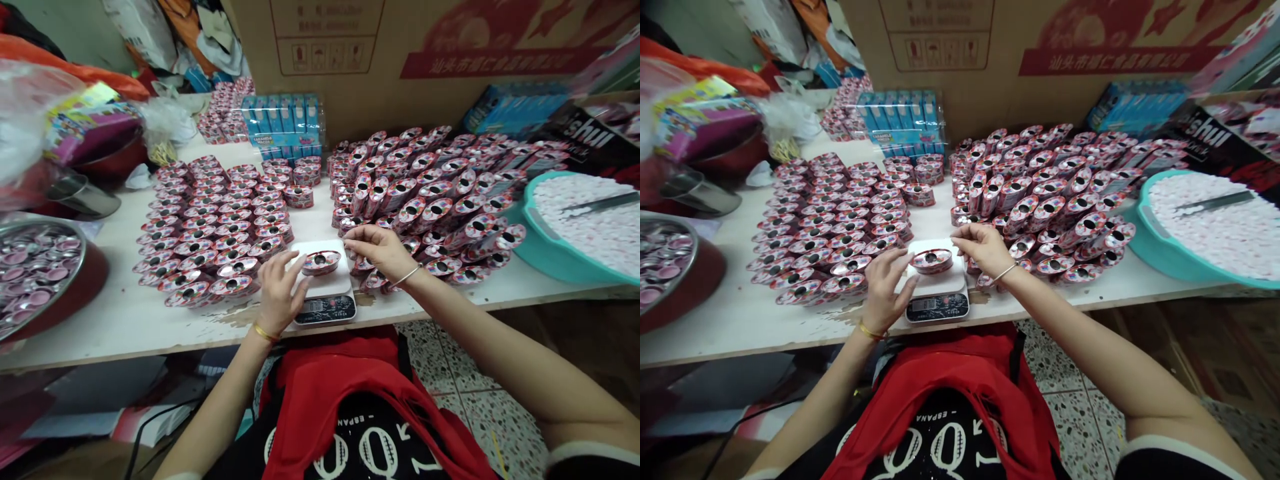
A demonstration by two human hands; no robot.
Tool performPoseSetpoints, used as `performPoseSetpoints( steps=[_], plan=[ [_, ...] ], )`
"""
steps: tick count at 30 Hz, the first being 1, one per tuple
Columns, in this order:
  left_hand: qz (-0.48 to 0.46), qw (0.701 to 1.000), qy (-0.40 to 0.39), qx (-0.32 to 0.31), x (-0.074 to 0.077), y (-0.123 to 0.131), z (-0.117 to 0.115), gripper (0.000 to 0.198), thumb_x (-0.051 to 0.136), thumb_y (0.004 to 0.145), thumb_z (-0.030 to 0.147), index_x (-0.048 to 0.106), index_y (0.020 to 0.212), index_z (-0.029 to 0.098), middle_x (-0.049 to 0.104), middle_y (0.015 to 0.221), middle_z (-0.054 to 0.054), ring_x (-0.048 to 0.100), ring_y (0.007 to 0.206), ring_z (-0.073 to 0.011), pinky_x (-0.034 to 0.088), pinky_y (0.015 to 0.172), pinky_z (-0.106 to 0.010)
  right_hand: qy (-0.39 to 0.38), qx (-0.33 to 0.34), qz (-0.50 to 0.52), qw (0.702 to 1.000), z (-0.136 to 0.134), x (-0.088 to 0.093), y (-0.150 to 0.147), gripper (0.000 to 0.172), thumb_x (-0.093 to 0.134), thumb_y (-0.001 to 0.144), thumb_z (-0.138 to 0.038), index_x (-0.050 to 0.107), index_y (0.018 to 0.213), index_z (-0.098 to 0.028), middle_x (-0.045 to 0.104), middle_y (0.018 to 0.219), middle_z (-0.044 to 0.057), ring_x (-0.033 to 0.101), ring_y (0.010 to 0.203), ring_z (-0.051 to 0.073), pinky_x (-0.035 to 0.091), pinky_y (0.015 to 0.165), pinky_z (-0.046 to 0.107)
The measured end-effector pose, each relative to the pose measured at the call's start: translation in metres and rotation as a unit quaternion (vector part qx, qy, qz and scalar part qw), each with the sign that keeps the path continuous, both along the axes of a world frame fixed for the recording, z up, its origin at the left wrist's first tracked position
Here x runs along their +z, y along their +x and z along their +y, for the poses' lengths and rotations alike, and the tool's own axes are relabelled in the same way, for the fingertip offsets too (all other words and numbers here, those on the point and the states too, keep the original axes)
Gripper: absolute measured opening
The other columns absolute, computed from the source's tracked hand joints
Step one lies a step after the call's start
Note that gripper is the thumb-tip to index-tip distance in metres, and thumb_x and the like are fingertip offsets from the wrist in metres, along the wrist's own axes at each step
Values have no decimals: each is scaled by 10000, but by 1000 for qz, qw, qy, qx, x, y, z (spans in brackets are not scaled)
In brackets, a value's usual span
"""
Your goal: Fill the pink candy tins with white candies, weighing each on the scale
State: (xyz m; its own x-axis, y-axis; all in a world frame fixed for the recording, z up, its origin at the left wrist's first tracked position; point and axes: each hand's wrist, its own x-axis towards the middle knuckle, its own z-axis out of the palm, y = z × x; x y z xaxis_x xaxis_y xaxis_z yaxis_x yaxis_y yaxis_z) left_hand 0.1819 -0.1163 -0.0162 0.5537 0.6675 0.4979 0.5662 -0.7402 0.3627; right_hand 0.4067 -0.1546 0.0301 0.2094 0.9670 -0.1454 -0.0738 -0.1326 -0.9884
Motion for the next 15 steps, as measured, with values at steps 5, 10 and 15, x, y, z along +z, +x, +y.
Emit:
performPoseSetpoints(
  steps=[5, 10, 15],
  plan=[
    [140, 987, 7, -81, 15, 22, 13, 473, 532, 843, 367, 431, 1287, 239, 515, 1248, -102, 450, 1153, -271, 308, 970, -429, 11, -8, -11, 1000, -2, 5, -6, 288, 694, 669, -369, 619, 823, -138, 572, 692, -7, 475, 542, 71, 388, 479, 195],
    [173, 978, -29, -112, 25, 26, 44, 394, 504, 831, 218, 443, 1219, 200, 592, 1046, -74, 545, 958, -211, 394, 830, -343, -11, -24, 8, 1000, -16, 13, 1, 282, 661, 719, -389, 613, 851, -145, 583, 728, 7, 474, 553, 76, 361, 472, 189],
    [183, 982, -7, -34, 37, 50, 114, 358, 529, 797, 214, 476, 1151, 214, 588, 1079, -65, 532, 1008, -228, 356, 879, -375, -20, -48, 30, 998, -32, 17, 11, 298, 665, 730, -413, 610, 857, -149, 564, 719, 5, 488, 572, 83, 378, 468, 179]
  ],
)
